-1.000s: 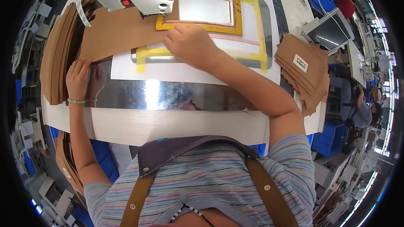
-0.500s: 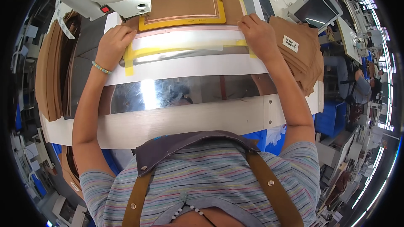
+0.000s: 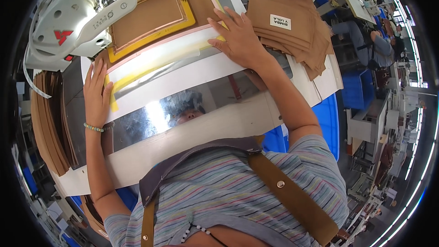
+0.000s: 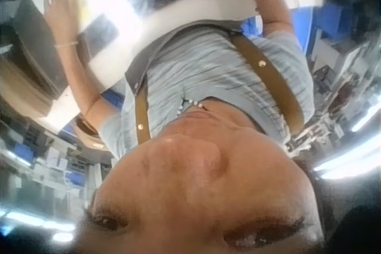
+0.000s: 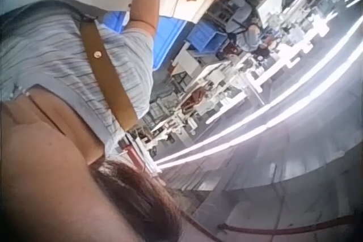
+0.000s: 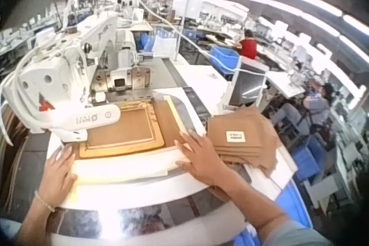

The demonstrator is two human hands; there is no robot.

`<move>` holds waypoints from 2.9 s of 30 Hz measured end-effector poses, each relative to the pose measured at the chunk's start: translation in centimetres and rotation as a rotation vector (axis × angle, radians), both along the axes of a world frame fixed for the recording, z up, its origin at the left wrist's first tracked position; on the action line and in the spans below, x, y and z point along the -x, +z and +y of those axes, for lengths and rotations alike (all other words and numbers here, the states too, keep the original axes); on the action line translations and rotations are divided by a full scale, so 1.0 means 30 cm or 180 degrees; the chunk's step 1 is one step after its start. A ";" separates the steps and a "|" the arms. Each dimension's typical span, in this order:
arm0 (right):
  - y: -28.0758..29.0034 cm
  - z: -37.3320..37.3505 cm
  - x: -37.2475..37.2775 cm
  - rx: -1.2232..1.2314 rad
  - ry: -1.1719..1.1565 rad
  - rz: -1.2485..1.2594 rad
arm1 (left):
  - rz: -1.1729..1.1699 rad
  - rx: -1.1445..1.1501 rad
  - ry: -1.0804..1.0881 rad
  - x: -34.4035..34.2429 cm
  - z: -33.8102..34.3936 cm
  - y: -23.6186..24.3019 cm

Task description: Assembling and sewing leather components for goods using an industrial sewing machine.

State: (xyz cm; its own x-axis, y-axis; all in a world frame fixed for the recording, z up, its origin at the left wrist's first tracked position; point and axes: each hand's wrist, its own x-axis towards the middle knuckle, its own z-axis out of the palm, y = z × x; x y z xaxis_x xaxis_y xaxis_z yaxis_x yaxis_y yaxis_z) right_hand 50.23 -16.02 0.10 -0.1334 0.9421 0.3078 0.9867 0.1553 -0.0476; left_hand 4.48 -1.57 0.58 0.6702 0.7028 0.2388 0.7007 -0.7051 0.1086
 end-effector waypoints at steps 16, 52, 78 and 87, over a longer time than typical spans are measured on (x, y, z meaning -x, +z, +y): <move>0.017 0.019 0.015 0.0009 -0.0051 0.0073 | -0.0130 -0.0634 0.0199 0.029 0.000 0.009; 0.205 -0.111 -0.408 0.0051 -0.1728 0.0461 | -0.0262 -0.0109 0.0196 0.056 -0.002 0.009; 0.087 0.666 0.385 -0.0568 0.0865 -0.0427 | -0.0601 0.0702 -0.0891 -0.174 0.302 -0.002; -0.004 0.595 0.387 -0.0507 0.1468 0.0863 | -0.0520 0.0909 -0.0969 -0.180 0.311 -0.007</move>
